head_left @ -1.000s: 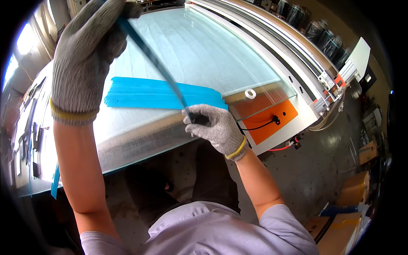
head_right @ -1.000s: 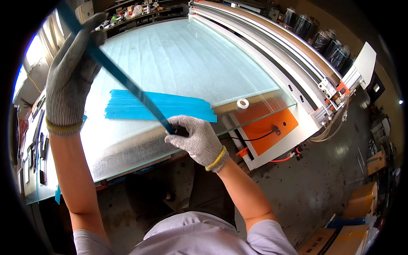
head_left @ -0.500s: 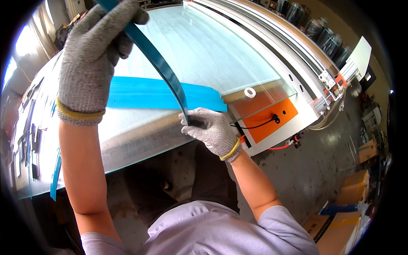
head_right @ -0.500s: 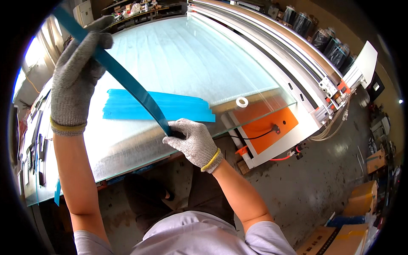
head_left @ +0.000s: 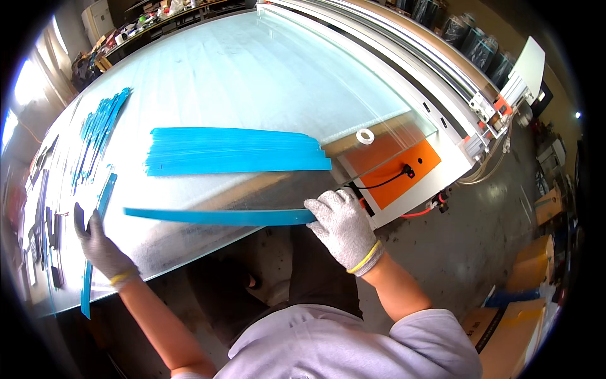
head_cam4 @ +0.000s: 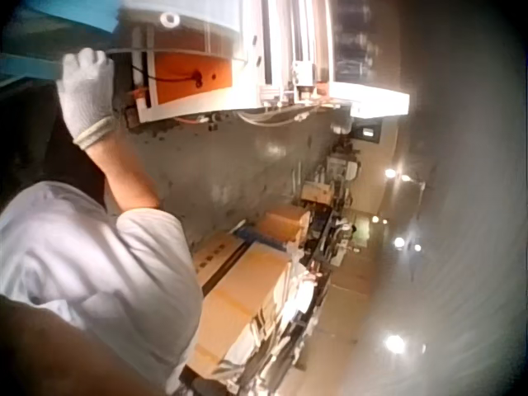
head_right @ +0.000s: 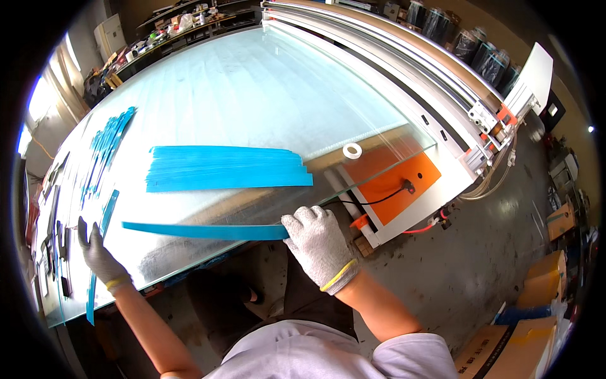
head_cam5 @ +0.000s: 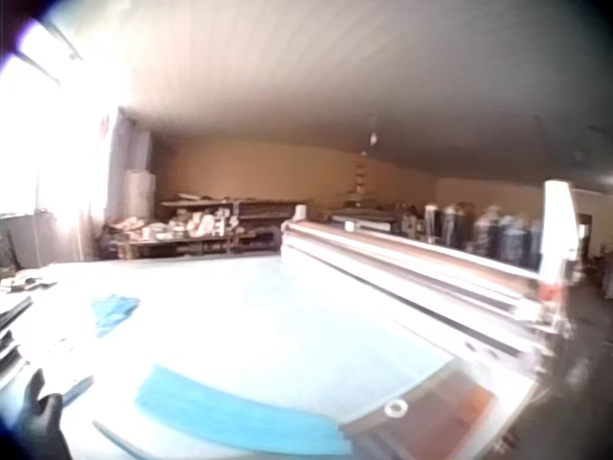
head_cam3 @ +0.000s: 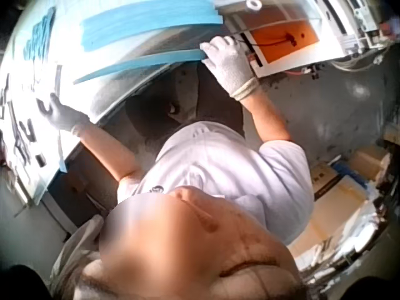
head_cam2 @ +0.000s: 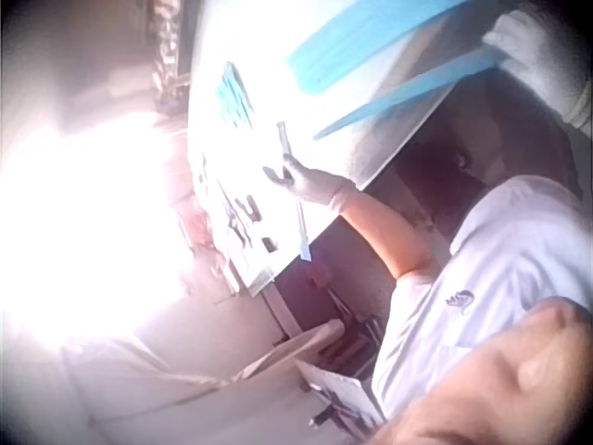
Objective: The person applies white tape to the edges of long, blue plastic strips. They pick up a strip, align the tape along the edge, and smooth it down with their gloved fingers. The person repeats this process for multiple strips, stacking the finished pieces on a glass table.
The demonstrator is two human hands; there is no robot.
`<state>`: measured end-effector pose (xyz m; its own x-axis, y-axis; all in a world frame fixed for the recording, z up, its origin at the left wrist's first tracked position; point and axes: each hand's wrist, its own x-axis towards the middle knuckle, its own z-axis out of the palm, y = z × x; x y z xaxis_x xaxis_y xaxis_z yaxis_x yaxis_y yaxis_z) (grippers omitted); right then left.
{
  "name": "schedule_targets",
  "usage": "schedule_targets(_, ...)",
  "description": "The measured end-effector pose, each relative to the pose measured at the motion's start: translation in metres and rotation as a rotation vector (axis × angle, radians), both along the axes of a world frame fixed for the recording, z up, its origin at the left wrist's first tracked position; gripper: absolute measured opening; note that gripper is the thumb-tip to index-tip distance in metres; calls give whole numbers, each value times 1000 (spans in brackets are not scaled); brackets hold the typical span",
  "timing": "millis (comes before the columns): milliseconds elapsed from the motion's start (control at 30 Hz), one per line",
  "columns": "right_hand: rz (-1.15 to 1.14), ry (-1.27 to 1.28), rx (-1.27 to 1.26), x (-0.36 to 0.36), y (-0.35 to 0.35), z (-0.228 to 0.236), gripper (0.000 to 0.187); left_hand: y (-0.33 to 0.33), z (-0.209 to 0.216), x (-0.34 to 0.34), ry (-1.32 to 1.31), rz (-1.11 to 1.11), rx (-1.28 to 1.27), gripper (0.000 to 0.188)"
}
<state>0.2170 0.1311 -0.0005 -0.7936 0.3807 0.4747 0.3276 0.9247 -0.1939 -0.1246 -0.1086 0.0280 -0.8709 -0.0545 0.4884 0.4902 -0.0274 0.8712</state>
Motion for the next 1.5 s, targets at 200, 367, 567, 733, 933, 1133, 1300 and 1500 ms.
schedule_targets(200,-136,-109,309,-13,-26,-4,35,104,-8,132,601,-665,-830,22)
schedule_targets(367,-156,-122,376,-17,-32,7,41,151,7,139,538,-1202,-1066,30)
schedule_targets(567,-184,-79,439,-19,-19,12,42,177,9,131,474,-1424,-1136,31)
schedule_targets(733,-150,116,347,-22,-11,12,44,162,-7,146,611,-1073,-1072,22)
schedule_targets(933,-211,768,-434,-6,-37,-23,61,138,6,162,670,-911,-965,12)
schedule_targets(1133,9,714,-344,-5,-36,-20,62,131,4,173,672,-894,-960,10)
schedule_targets(1300,4,736,-408,-5,-44,-27,65,133,1,179,675,-877,-947,12)
schedule_targets(1500,34,773,-418,-2,-45,-29,66,131,4,185,671,-875,-937,11)
